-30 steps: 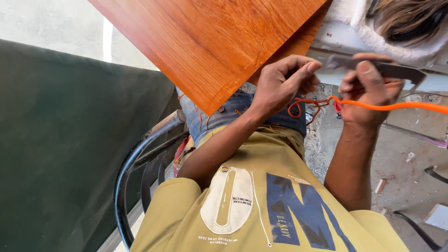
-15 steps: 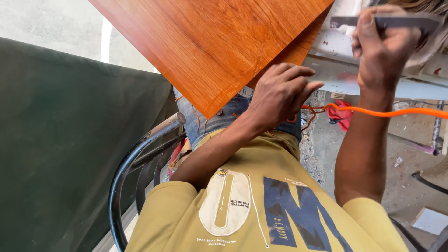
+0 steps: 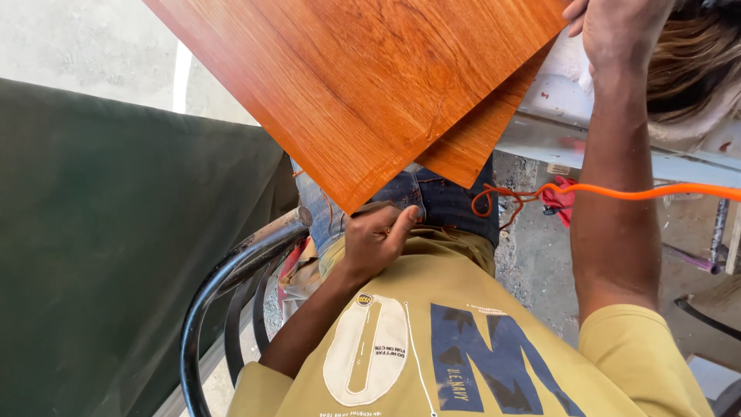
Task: Scraping the edges of wood panels with a hand tool to smooth them.
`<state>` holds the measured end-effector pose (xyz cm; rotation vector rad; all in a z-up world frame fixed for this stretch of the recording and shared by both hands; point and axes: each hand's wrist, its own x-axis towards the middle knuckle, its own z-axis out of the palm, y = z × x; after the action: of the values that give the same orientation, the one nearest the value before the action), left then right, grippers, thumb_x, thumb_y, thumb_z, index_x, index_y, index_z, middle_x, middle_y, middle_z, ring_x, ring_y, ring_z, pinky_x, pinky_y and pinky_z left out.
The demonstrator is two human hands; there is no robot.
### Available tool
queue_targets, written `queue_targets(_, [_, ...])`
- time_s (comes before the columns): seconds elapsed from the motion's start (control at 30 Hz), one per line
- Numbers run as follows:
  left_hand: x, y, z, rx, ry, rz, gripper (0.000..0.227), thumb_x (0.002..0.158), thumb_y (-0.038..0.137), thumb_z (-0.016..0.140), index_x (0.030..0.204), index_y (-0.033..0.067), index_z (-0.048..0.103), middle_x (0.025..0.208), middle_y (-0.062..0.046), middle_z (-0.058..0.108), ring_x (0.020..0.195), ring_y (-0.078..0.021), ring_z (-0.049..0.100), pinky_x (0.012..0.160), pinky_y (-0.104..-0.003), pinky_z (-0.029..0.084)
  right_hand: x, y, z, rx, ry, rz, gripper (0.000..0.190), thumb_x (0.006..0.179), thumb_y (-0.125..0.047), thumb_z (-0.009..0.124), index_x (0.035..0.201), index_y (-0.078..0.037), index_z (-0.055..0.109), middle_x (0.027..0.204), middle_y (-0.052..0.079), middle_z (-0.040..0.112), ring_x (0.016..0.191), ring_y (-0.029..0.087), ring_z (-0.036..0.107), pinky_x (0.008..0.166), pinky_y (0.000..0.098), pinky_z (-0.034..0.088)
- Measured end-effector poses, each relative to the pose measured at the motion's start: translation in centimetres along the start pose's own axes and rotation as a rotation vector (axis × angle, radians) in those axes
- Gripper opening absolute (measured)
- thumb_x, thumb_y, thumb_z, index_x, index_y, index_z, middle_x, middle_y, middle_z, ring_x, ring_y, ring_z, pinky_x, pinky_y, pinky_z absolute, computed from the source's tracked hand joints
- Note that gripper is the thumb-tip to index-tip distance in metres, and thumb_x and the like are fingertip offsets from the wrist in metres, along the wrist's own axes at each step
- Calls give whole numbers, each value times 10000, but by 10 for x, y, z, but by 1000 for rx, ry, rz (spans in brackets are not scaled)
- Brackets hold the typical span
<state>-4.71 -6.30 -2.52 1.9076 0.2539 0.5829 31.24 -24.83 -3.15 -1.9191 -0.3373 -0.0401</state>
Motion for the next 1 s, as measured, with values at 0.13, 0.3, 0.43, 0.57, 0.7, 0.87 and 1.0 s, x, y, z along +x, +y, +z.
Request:
queue_targets(0.13, [-10,-9,-7,22,62,-177,397,956,170,735,570,168,645,446,-7,573,359,-140,513,404,-214,400,-1,10,3,-36,12,13,182,1061,-10,474,934,-24,603,711,79,644,539,105,566,415,242,339])
queue_targets(0.3, [-3,-24,-20,51,117,-240,431,993,182,688,595,126,533,438,-62,441,389,-149,373,452,-276,350,1,14,1,-80,43,9,238,1020,36,373,978,-34,597,704,81,656,518,100,563,394,237,343])
queue_targets(0.43, [-7,-37,-33,-16,126,-490,553,983,291,660,630,168,252,583,50,262,587,-98,168,535,-330,173,11,10,15,-100,41,-11,322,986,71,292,1014,-42,592,699,82,664,502,96,561,377,232,346])
queue_targets(0.57, [2,-33,-37,-103,201,-683,379,893,162,613,665,182,311,665,81,279,656,-85,194,572,-333,189,-7,-6,23,-51,-91,-94,270,881,107,367,812,12,610,807,178,759,579,147,694,368,224,425])
queue_targets(0.7, [10,-35,-39,-369,329,-737,299,1013,387,532,1101,103,503,1078,-37,533,991,-164,484,857,-378,430,-30,-33,15,-53,-155,-71,467,1261,-59,624,803,12,571,718,167,668,642,178,726,476,269,455])
queue_targets(0.87, [22,-34,-40,-599,452,-718,507,1055,507,380,1225,109,645,1129,-39,667,1061,-170,614,865,-411,521,-82,-88,23,-71,-365,-77,321,1273,-190,592,1150,107,606,835,186,695,613,163,601,533,263,485])
queue_targets(1.0, [41,-30,-41,-847,617,-626,516,1032,540,360,768,177,615,769,47,575,741,-106,532,728,-305,423,-94,-86,31,-105,-303,-134,311,1266,-171,587,1121,98,644,792,178,704,580,164,604,530,276,497])
